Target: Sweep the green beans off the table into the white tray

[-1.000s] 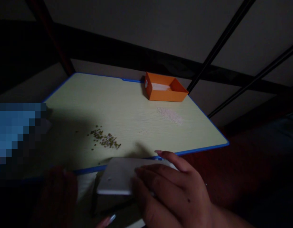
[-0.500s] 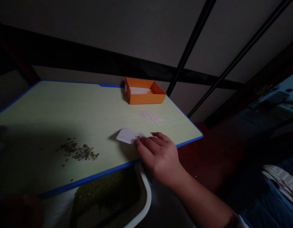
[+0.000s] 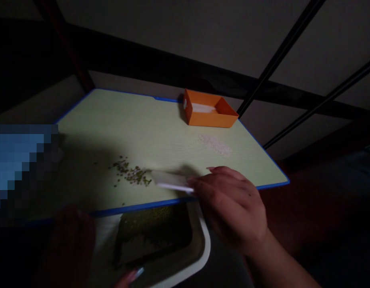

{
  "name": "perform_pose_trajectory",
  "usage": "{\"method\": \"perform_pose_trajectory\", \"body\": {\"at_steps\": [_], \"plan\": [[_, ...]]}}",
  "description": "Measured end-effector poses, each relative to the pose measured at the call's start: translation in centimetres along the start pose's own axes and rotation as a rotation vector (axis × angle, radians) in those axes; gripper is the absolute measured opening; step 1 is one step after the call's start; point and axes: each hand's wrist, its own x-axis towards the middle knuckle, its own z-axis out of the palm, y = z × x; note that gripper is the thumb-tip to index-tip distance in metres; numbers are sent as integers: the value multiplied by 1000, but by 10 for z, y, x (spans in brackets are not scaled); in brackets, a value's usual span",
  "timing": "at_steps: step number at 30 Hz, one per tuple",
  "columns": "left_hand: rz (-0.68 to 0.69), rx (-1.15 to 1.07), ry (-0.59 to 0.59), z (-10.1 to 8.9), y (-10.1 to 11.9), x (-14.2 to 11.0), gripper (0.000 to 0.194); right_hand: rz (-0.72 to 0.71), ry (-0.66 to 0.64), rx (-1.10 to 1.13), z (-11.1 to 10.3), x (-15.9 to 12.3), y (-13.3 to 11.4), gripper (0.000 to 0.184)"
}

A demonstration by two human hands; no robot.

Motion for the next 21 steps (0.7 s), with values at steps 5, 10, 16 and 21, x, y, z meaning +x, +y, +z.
{"method": "perform_pose_trajectory", "body": {"at_steps": [5,10,16,21], "plan": [[9,52,-41,-6,0,-1,107,-84,-224,278,5,28,-23,19],[10,45,-51,-8,0,-2,108,-134,-228,349,18,42,-20,18],[19,45,-56,-5,-2,-4,107,-58,-307,415,6,40,-9,15],[5,42,-39,-6,1,-4,106,-11,-185,372,-2,30,-2,16]]}}
